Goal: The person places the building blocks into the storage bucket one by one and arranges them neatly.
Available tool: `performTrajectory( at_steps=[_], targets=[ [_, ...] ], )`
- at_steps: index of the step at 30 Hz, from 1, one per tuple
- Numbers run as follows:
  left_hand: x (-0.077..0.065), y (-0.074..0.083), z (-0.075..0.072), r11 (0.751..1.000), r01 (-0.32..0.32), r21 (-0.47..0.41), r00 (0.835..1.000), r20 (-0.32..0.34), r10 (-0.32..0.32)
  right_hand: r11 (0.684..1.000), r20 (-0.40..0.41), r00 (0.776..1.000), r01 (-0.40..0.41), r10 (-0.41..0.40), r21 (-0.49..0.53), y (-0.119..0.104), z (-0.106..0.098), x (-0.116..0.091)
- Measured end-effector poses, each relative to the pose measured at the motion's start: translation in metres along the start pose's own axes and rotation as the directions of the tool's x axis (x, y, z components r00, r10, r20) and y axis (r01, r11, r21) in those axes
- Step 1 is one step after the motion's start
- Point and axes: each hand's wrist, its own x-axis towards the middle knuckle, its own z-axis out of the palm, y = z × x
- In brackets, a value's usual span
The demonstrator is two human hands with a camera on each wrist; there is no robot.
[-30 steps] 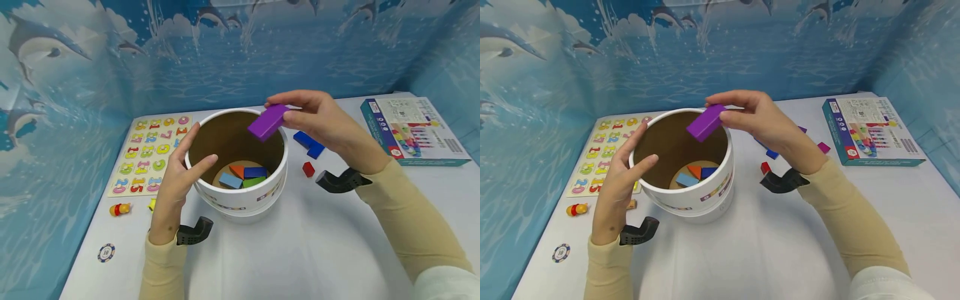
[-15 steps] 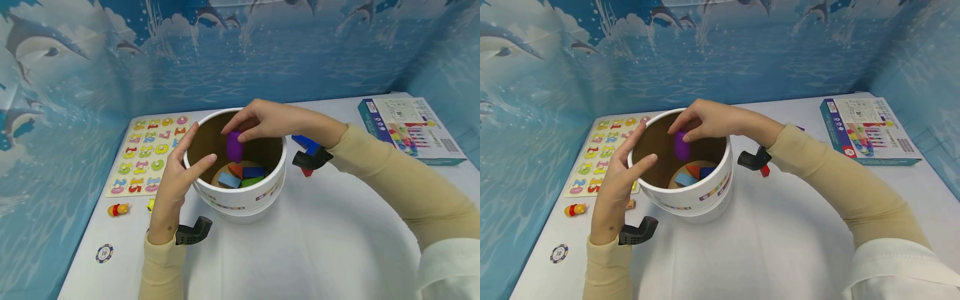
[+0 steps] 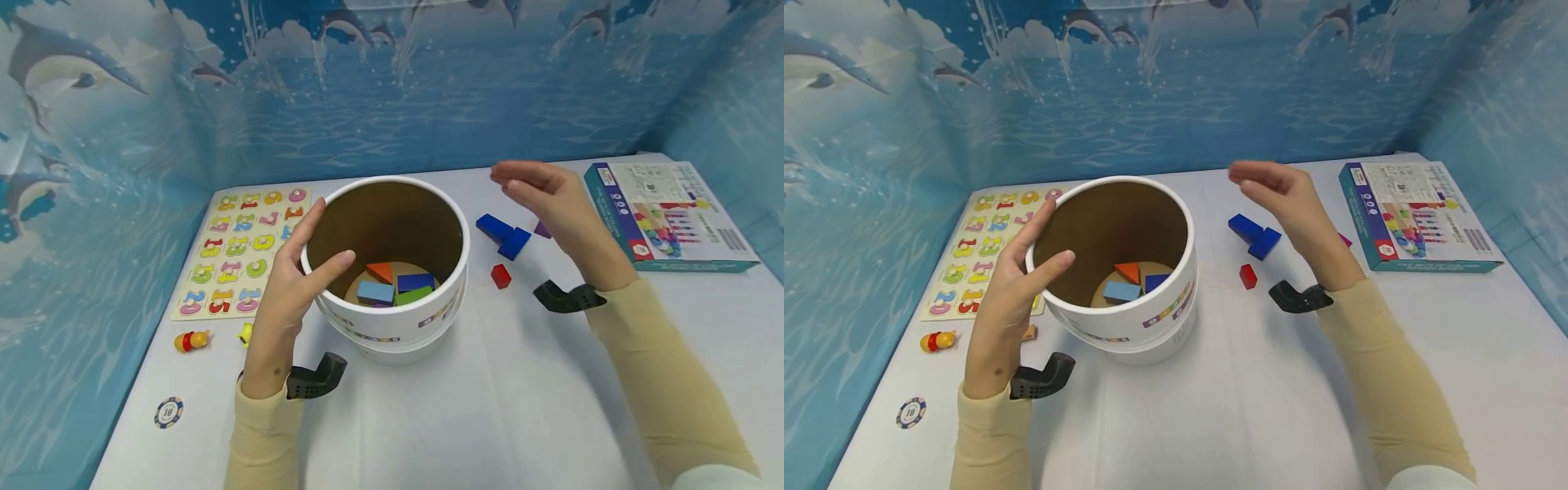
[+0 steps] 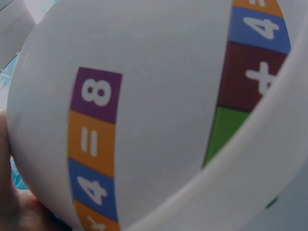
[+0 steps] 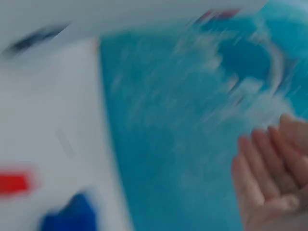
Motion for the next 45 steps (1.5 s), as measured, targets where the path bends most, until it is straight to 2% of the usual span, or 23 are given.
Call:
performTrajectory(
  at_steps=[1,3,5,7,9,11,14,16,19,22,27,29,32,35,38,40,42,44,45],
  targets=[
    [0.0,0.0,0.0,1.0,-0.002,0.007,1.0,-0.003,0.002,0.996,-0.054,0.995,-0.081,0.08,-0.028,0.02,-0.007,-0.003],
    [0.0,0.0,0.0,1.0,-0.007,0.019,1.0,-0.005,0.007,0.961,-0.13,0.964,-0.248,0.233,-0.121,0.057,-0.017,-0.01],
    [0.0,-0.001,0.0,1.0,-0.007,0.019,1.0,-0.002,0.007,0.925,-0.142,0.937,-0.34,0.319,-0.17,0.085,-0.022,-0.016],
    [0.001,-0.002,0.0,1.0,-0.009,0.014,1.0,0.0,0.009,0.896,-0.145,0.921,-0.386,0.361,-0.219,0.104,-0.023,-0.021],
    [0.001,-0.002,0.0,1.0,-0.013,0.011,1.0,-0.001,0.013,0.884,-0.106,0.929,-0.37,0.355,-0.286,0.114,-0.023,-0.022],
    [0.001,-0.002,0.0,1.0,-0.016,0.007,1.0,-0.003,0.016,0.859,-0.078,0.937,-0.345,0.341,-0.379,0.119,-0.021,-0.021],
    [0.001,-0.002,0.0,1.0,-0.015,0.0,1.0,-0.001,0.015,0.811,-0.075,0.952,-0.292,0.296,-0.506,0.123,-0.017,-0.018],
    [0.002,-0.002,0.0,1.0,-0.011,-0.008,1.0,0.002,0.011,0.795,-0.084,0.963,-0.259,0.256,-0.549,0.124,-0.014,-0.018],
    [0.002,-0.001,0.0,1.0,0.001,-0.018,1.0,0.003,-0.001,0.8,-0.109,0.968,-0.246,0.224,-0.547,0.127,-0.013,-0.021],
    [0.001,-0.002,0.001,1.0,0.011,-0.021,1.0,0.001,-0.011,0.823,-0.126,0.962,-0.274,0.244,-0.498,0.124,-0.015,-0.025],
    [0.001,-0.002,0.001,1.0,0.001,-0.022,1.0,0.006,-0.001,0.874,-0.137,0.936,-0.351,0.323,-0.337,0.095,-0.017,-0.031],
    [0.001,-0.001,0.0,1.0,-0.002,-0.02,1.0,0.006,0.002,0.898,-0.128,0.94,-0.339,0.315,-0.28,0.074,-0.015,-0.033],
    [0.001,0.0,0.0,1.0,0.0,-0.015,1.0,0.001,0.0,0.948,-0.102,0.967,-0.251,0.235,-0.195,0.034,-0.011,-0.037],
    [0.001,0.0,0.0,1.0,-0.002,-0.004,1.0,-0.007,0.002,0.992,-0.045,0.993,-0.108,0.105,-0.065,-0.012,-0.003,-0.04],
    [0.001,0.0,-0.001,1.0,-0.003,-0.006,1.0,-0.01,0.003,0.998,0.048,0.999,0.019,-0.023,0.068,-0.055,0.008,-0.043],
    [0.001,0.0,0.0,1.0,-0.003,-0.014,1.0,-0.008,0.003,0.993,0.134,0.988,0.063,-0.077,0.103,-0.078,0.019,-0.042],
    [0.001,-0.001,0.0,1.0,-0.002,-0.026,1.0,-0.004,0.002,0.993,0.239,0.964,0.102,-0.115,0.065,-0.093,0.031,-0.036],
    [0.001,-0.001,0.0,0.999,0.0,-0.032,1.0,0.0,0.0,0.991,0.357,0.927,0.129,-0.113,-0.02,-0.102,0.044,-0.026],
    [0.001,-0.001,0.0,0.999,0.001,-0.037,1.0,0.004,-0.001,0.987,0.417,0.901,0.151,-0.116,-0.052,-0.104,0.051,-0.019]
  ],
)
